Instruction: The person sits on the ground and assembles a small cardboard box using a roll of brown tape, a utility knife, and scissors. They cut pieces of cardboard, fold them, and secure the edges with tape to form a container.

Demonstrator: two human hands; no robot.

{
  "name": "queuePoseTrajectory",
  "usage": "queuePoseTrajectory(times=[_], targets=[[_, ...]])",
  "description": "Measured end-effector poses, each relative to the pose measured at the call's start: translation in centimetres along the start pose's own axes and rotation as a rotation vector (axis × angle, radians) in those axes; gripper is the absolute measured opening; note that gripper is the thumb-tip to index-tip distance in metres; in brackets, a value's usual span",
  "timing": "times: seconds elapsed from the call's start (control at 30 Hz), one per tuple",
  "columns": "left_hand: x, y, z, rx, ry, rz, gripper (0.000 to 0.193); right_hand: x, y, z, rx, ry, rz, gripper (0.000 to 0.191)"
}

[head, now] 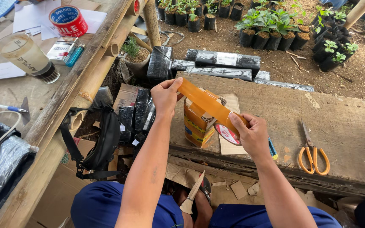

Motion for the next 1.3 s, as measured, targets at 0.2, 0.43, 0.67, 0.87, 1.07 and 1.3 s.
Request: queuePoseTrajectory(times=[0.2, 0.43, 0.67, 0.87, 1.07, 1.3], targets=[[0.3, -1.9, -0.4, 0.119, -0.062, 0.093, 0.019, -1.1, 1.9, -0.6, 0.067, 0.05, 0.159, 0.03], [-0.1, -3.2, -1.6, 0.173, -0.129, 0.109, 0.019, -1.5, 3.9, -0.7, 0.167, 0.116, 0.212, 0.034], [-0.2, -3.9, -3.3, 0.48, -0.011, -0.033, 0.024, -1.9, 4.3, -0.3, 0.15, 0.131, 0.301, 0.032], [0.0, -3.0, -5.1, 0.254, 0.105, -0.056, 0.052, -2.2, 3.9, -0.4, 0.175, 0.117, 0.291, 0.037], [-1.9, -1.2, -7.0, -0.434, -0.372, 0.388, 0.074, -2.1, 3.7, -0.7, 0.165, 0.144, 0.251, 0.04], [-0.7, 0.3, -5.2, -0.4, -0.487, 1.392, 0.081, -2.3, 2.4, -0.8, 0.101, 0.134, 0.222, 0.036]])
Point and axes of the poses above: each hand's wrist, its own z-axis towards the middle knuckle, its own x-axis out of the back of the hand, y = z × x, the point moved 6 cm from there along z, towards the middle knuckle, and after that the axes turned 10 degrees about -z, right-handed, at the moved point
